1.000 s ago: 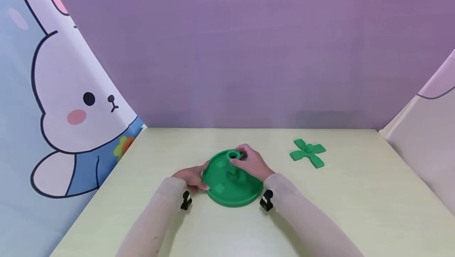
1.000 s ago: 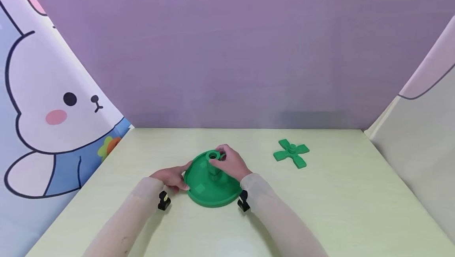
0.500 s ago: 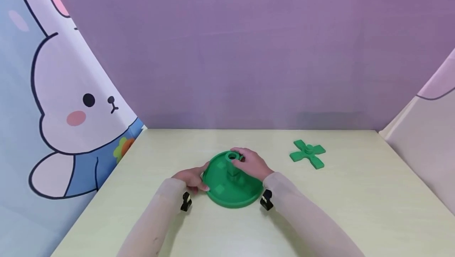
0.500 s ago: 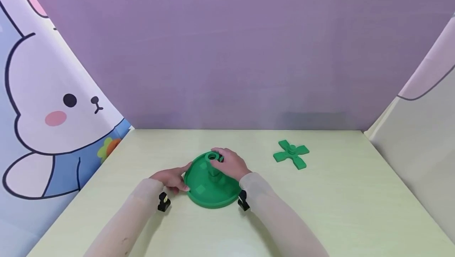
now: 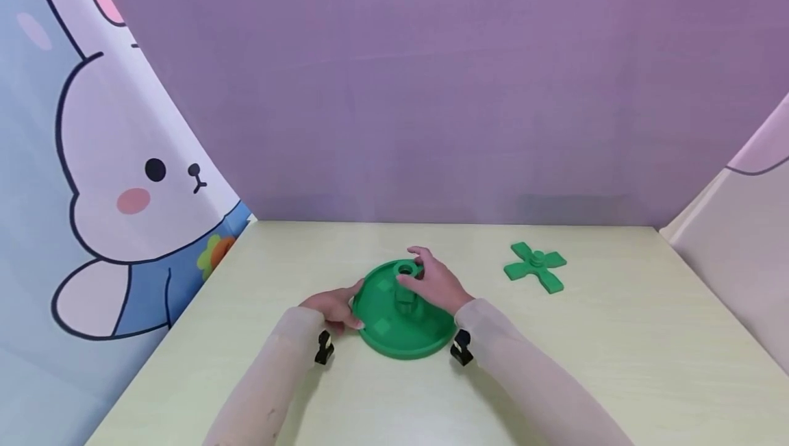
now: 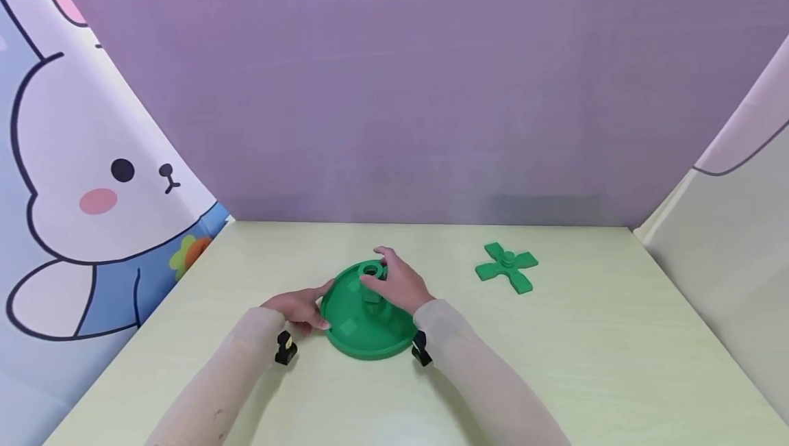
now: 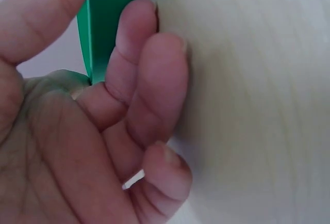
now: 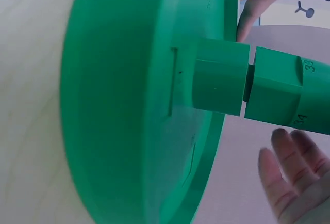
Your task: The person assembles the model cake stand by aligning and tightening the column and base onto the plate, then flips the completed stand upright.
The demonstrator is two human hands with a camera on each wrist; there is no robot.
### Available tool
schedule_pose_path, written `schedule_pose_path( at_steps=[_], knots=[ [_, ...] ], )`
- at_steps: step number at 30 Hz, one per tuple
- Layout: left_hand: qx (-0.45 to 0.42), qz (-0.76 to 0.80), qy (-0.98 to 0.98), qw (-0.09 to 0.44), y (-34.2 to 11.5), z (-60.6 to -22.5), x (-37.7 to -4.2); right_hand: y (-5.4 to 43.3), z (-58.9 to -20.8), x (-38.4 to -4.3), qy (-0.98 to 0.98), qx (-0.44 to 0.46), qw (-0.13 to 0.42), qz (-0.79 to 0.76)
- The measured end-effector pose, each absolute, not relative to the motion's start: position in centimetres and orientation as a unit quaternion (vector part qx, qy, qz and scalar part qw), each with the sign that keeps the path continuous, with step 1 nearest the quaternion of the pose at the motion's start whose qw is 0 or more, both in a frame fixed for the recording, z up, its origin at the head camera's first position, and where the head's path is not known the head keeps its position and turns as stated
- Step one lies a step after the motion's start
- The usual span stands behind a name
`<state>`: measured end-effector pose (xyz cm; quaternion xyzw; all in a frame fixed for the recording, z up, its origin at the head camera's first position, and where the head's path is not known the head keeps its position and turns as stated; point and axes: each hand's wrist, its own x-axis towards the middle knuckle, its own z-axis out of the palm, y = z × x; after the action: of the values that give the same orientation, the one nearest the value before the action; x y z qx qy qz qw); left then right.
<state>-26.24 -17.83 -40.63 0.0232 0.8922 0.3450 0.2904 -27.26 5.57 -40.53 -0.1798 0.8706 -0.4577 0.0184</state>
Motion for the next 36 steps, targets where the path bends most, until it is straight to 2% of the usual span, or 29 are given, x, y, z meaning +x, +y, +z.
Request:
schedule_pose_path(
  at_steps=[12,21,28,36],
  knots=[
    [0.016,0.339,0.893,0.295,-17.95,-40.85,-26.15,5.69,-40.99,-27.41,0.844,-0.209,0.011,-0.494],
    [0.021,0.333,0.893,0.301,-17.74,-40.85,-26.45,5.70,-41.00,-27.39,0.852,-0.172,0.004,-0.494],
    [0.025,0.346,0.888,0.302,-17.84,-40.65,-26.36,5.88,-41.19,-27.22,0.834,-0.189,0.022,-0.517],
    [0.024,0.347,0.887,0.303,-17.97,-40.78,-26.34,5.80,-41.28,-27.25,0.833,-0.193,0.002,-0.519]
  ],
)
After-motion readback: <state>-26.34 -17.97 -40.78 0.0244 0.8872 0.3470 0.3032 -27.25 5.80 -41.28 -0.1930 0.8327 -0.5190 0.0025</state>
